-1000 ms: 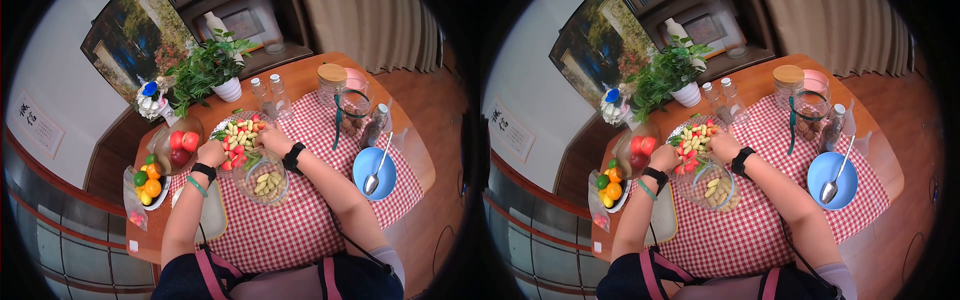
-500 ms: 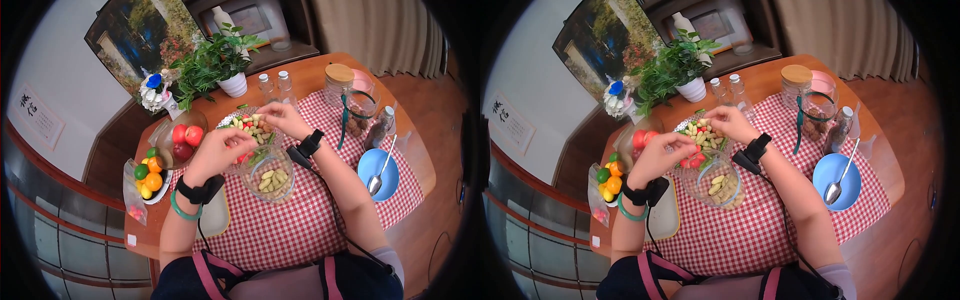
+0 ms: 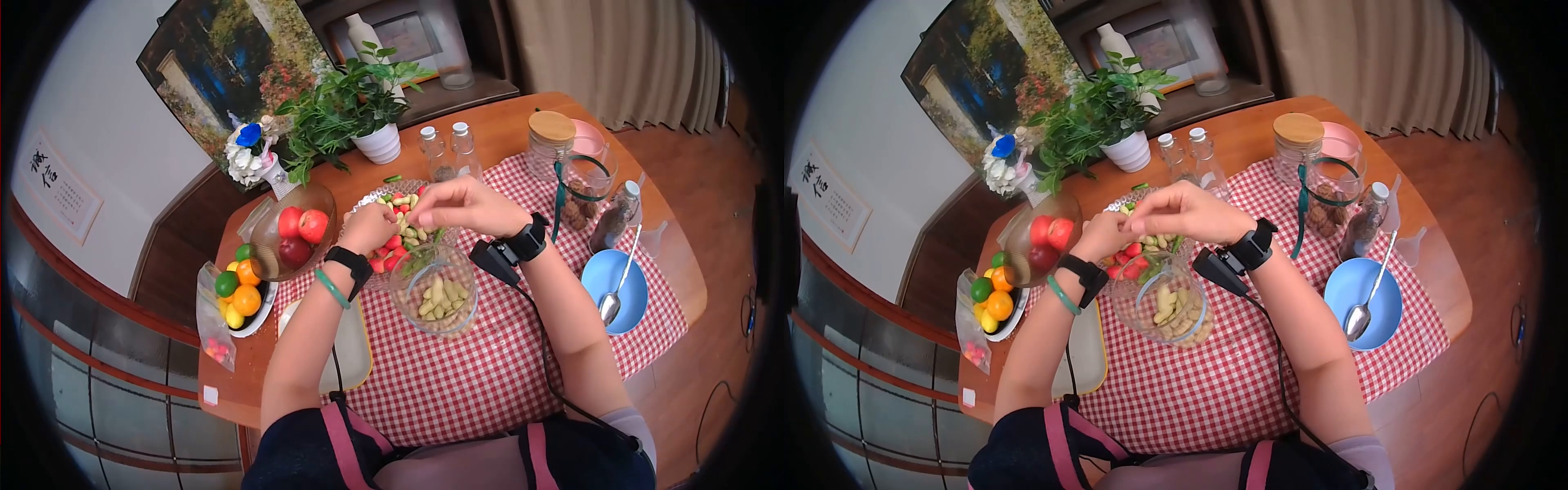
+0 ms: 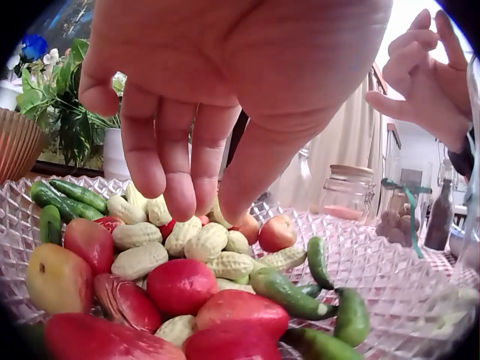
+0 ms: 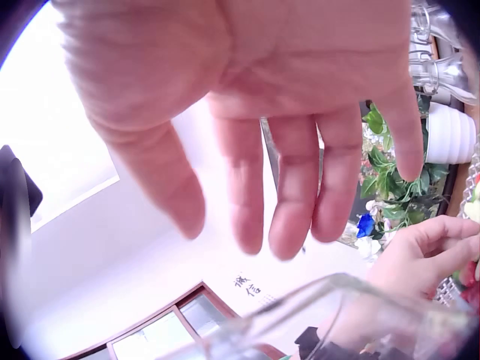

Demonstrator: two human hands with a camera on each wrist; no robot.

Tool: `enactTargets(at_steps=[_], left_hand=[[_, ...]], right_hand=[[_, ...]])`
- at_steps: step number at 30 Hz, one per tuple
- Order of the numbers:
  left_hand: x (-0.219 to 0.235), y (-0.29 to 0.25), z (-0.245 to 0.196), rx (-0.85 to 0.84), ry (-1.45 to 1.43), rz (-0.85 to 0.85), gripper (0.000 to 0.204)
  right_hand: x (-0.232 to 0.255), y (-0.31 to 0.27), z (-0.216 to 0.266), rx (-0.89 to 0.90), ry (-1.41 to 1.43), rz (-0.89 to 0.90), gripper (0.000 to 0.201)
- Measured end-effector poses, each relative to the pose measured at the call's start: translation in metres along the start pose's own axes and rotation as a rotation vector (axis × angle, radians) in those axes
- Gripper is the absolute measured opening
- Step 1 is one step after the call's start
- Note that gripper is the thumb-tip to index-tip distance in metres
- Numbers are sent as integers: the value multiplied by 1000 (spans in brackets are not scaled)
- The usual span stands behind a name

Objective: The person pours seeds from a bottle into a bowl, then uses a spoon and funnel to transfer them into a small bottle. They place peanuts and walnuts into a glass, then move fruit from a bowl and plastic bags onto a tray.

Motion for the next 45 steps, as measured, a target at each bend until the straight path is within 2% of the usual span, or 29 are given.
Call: enactTargets(at_steps=[3, 7, 10, 13, 16, 20, 23, 27, 30, 34, 35, 38, 41, 44, 45], left_hand=[[-17, 11, 9, 36, -10, 1, 17], [-24, 20, 7, 48, 16, 22, 17], [-31, 20, 4, 25, 74, 6, 17], [-30, 18, -2, 20, 230, 11, 22], [-11, 8, -2, 11, 104, -135, 23], [30, -25, -20, -160, -384, -220, 24], [52, -67, -50, -342, -637, -111, 23], [64, -108, -87, -474, -487, -11, 23], [64, -108, -84, -473, -483, -73, 25], [49, -71, -42, -315, -548, -258, 27], [43, -59, -27, -309, -458, -275, 25], [21, -38, -8, -159, -269, -177, 21], [2, -28, -10, -162, -87, -114, 20], [-19, -15, -1, -166, -78, -35, 19], [-27, -11, 5, -120, -139, 30, 15]], right_hand=[[16, 12, -29, -23, -68, -208, 15], [31, 19, -68, 11, -497, -490, 13], [27, 19, -82, 1, -968, -537, 13], [17, 18, -99, -72, -1069, -484, 13], [15, 20, -118, -174, -1239, -463, 13], [8, 18, -111, -269, -1219, -462, 18], [6, 20, -118, -298, -1247, -466, 19], [2, 23, -120, -330, -1222, -411, 16], [1, 19, -115, -351, -1202, -361, 14], [3, 21, -120, -376, -1211, -323, 14], [5, 23, -124, -381, -1215, -327, 13], [5, 22, -124, -265, -1200, -370, 12], [9, 26, -120, -186, -1124, -510, 8], [19, 29, -105, 80, -878, -548, 8], [22, 30, -104, 68, -704, -542, 8]])
Point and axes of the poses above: each hand's wrist, its own y-axis towards the middle knuckle, its own x-axis out of the back of the hand, z = x × y, the point moved 3 cm from there along y, towards the middle knuckle, and after that the axes turned 8 degrees about -x, right-handed, at the moved point
